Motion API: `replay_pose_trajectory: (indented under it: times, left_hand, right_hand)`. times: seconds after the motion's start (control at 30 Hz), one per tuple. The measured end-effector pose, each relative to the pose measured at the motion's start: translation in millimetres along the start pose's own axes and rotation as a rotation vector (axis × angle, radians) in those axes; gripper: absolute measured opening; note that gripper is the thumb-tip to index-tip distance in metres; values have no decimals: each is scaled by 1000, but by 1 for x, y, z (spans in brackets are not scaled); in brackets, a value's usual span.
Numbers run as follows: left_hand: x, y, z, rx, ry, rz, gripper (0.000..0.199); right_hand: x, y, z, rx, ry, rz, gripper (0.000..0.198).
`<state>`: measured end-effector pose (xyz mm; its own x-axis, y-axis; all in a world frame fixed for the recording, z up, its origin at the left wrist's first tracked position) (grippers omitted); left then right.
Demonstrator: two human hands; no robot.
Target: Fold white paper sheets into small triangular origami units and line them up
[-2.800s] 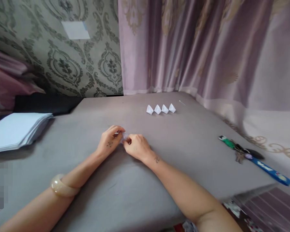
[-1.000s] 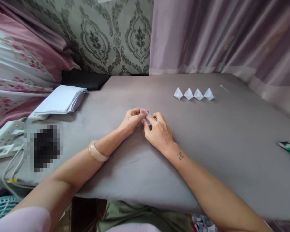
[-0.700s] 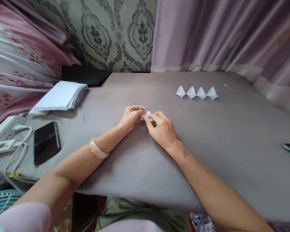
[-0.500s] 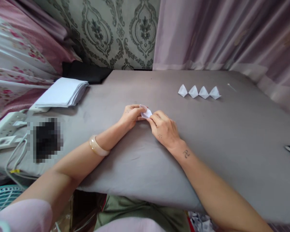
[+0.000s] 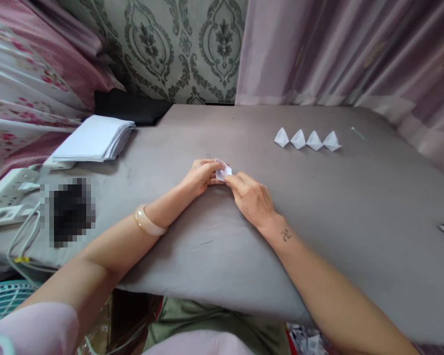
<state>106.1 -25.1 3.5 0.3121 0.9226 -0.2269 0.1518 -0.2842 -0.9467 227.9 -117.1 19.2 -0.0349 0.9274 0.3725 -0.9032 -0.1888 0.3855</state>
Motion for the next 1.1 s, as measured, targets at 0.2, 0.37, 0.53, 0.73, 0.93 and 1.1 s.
replay_pose_trajectory:
  times: [0.2, 0.37, 0.53, 0.73, 0.93, 1.1]
  left_hand:
    - [2, -1, 3, 10, -15, 10, 7]
    - [2, -4, 3, -52, 72, 29, 12]
    - [-1, -5, -3, -49, 109, -142, 17]
    - [5, 5, -4, 237, 165, -381, 11]
    - [10, 8, 4, 426, 86, -450, 12]
    - [12, 6, 6, 428, 93, -476, 16]
  right_hand:
    - [-1, -1, -2, 41, 63, -1, 25]
    - [1, -3, -3, 117, -13, -83, 23]
    - [2, -6, -1, 140, -96, -179, 22]
    - [1, -4, -1, 105, -109, -218, 21]
    - [0, 2, -4, 100, -72, -192, 22]
    - [-2, 5, -6, 67, -46, -158, 23]
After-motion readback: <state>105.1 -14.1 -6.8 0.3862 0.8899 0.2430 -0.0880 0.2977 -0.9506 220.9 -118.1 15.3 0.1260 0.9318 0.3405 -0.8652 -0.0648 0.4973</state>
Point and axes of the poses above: each hand's wrist, its own x-axis towards the middle knuckle, its own z-axis out of the back of the hand, y = z × x, the point moved 3 cm from there along x, towards the middle knuckle, and after that the axes turned 6 degrees about -z, right-handed, at the moved point
